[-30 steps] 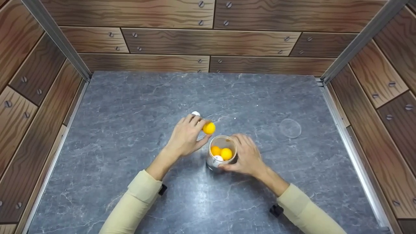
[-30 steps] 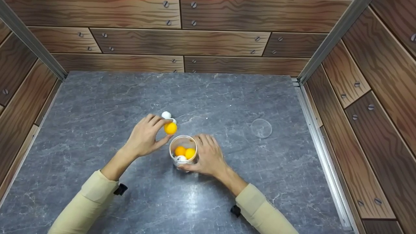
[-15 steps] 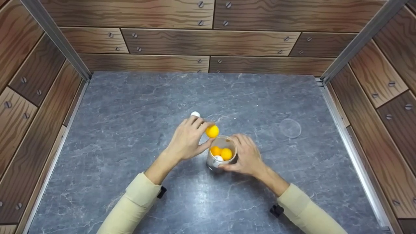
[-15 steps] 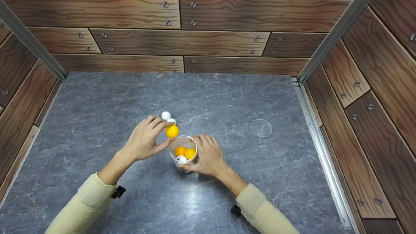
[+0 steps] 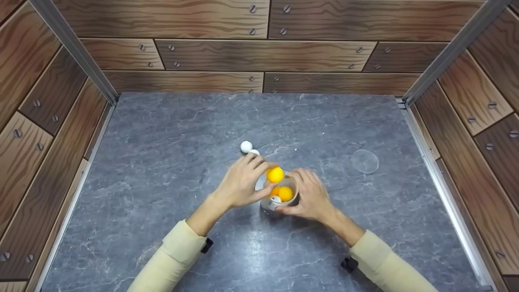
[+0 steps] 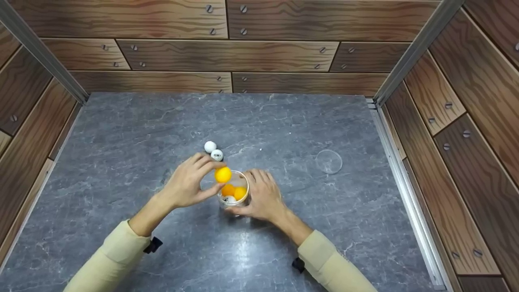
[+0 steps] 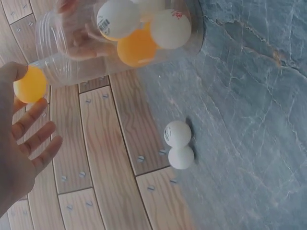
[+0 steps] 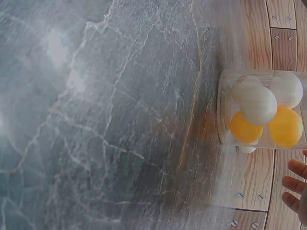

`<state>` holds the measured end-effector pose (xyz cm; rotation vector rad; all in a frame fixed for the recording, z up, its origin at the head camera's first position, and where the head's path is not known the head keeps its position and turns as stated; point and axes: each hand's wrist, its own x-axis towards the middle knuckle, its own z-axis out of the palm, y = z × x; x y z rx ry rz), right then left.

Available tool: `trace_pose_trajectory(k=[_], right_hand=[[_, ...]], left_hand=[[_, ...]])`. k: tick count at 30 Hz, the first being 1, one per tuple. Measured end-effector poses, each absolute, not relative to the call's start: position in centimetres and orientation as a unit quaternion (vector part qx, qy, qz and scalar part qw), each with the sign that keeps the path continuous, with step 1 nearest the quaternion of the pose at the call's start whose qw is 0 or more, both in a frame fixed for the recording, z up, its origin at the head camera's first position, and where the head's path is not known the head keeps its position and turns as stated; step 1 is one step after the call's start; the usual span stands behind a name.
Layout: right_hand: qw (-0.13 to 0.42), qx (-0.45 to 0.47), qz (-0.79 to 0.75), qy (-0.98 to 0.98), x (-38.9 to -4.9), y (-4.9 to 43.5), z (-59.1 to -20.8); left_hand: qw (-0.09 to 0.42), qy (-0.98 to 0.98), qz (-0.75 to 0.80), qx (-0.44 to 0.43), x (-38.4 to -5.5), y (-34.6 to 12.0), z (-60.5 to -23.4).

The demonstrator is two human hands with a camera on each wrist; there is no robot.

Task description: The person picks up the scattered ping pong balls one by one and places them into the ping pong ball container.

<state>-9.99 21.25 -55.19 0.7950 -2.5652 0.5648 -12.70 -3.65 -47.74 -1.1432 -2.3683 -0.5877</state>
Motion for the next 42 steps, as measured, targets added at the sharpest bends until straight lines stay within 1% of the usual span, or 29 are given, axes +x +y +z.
trace_pose_trajectory(k=[13, 21, 32, 42], right_hand=[[0.189, 0.286, 0.205, -0.917, -10.0, 21.4, -55.2], [0.187, 0.282, 0.208, -0.918, -10.0, 21.4, -55.4], [0.187, 0.283, 0.202, -0.919, -10.0, 21.2, -55.2], [0.195, 0.289, 0.211, -0.913, -10.1, 21.3, -55.4]], left_hand=[[0.179, -0.858, -0.209, -0.434, -12.3, -3.0, -48.7], [0.190, -0.852, -0.201, -0.444, -12.4, -2.8, -49.1], [0.176, -0.837, -0.249, -0.455, -12.7, -3.1, -49.5], [0.185, -0.829, -0.258, -0.461, -13.3, -3.7, -49.7]])
